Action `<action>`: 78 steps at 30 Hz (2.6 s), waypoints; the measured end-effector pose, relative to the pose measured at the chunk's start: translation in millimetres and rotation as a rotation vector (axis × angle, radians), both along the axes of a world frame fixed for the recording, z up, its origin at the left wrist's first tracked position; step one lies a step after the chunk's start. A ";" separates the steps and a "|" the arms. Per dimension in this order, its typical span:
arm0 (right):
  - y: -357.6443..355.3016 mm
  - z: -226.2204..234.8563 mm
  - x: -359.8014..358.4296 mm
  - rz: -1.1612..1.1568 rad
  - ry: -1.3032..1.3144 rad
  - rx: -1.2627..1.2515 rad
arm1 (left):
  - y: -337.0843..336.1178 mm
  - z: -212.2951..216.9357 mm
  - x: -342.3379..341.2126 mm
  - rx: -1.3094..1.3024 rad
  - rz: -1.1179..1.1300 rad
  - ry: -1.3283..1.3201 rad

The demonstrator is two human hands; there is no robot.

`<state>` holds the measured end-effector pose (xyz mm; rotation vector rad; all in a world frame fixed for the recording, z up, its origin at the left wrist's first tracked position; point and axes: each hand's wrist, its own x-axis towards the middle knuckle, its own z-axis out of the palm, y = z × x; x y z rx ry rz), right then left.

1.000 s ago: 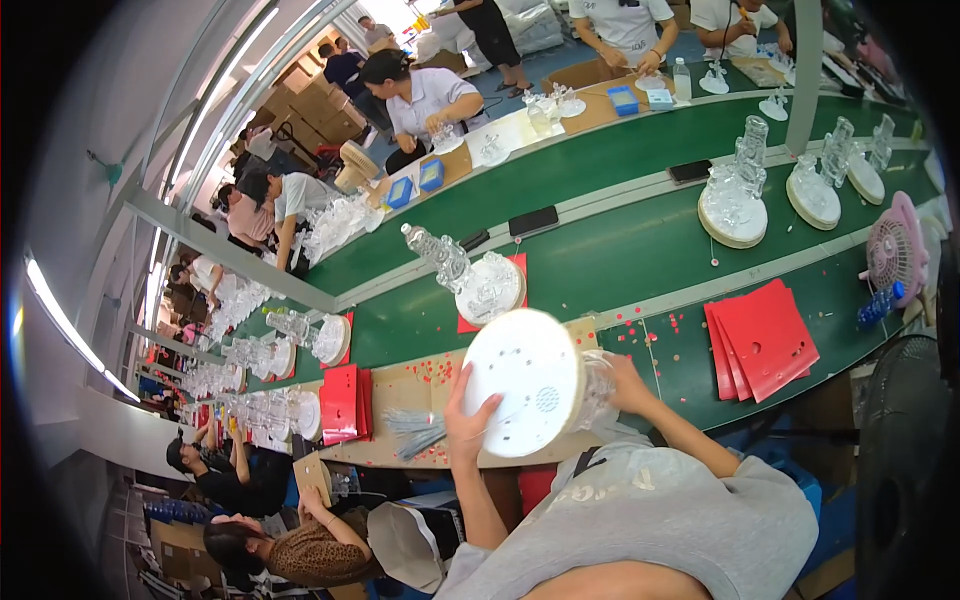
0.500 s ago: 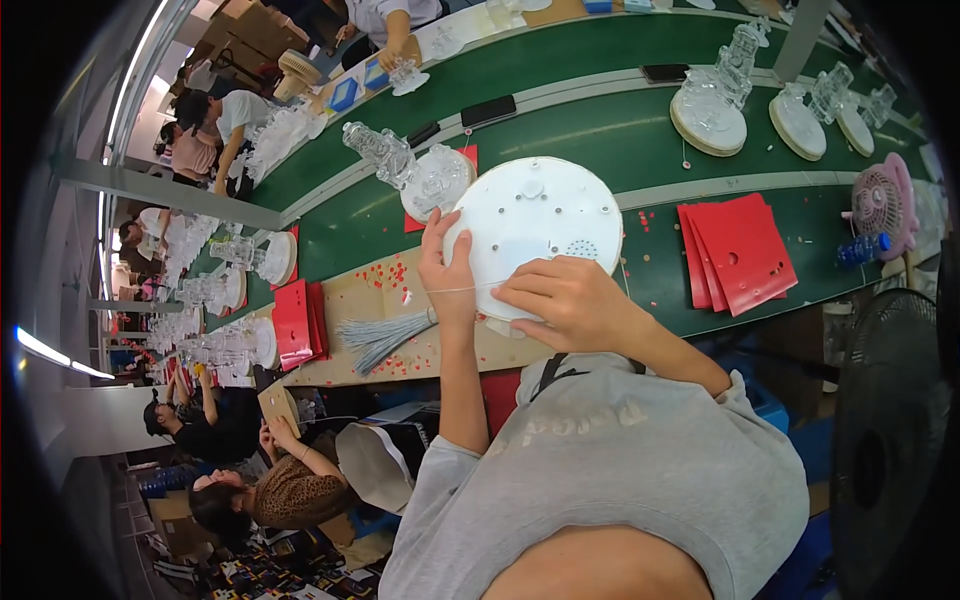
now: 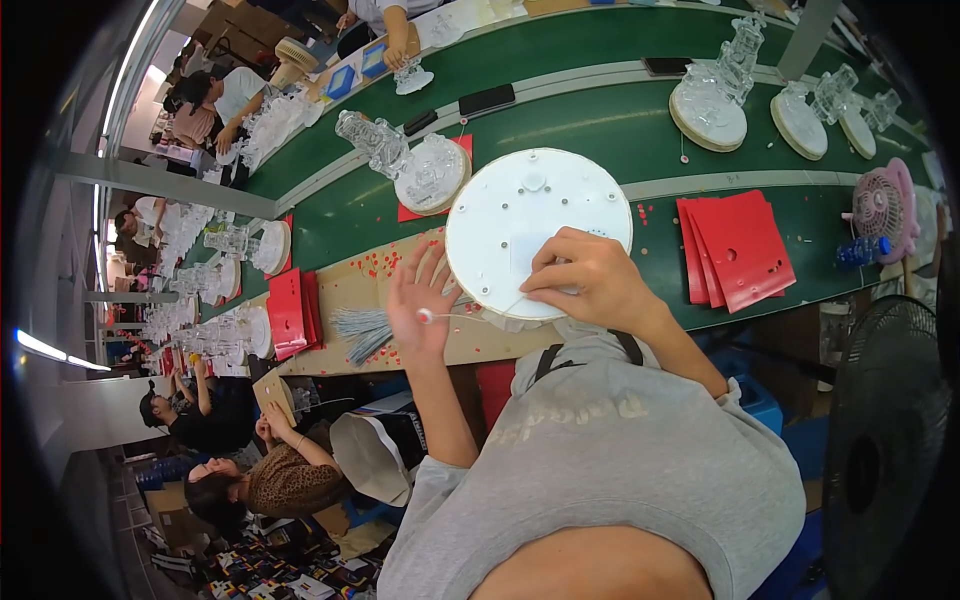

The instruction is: Threading wires through a template and fixture base to assemble a lighting component on a factory line.

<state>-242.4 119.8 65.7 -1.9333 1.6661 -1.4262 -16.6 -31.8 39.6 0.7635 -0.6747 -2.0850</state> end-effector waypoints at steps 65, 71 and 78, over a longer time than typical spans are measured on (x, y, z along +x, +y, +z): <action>148.6 -293.4 -137.3 -1.326 0.331 0.634 | 60.5 -4.1 -40.2 -0.196 -0.341 -0.248; 151.7 -292.1 -138.5 -1.267 0.429 0.593 | 64.0 -1.1 -43.1 -0.165 -0.322 -0.221; 150.3 -196.8 -142.3 -1.352 0.627 0.221 | 60.9 -3.8 -37.0 -0.171 -0.342 -0.233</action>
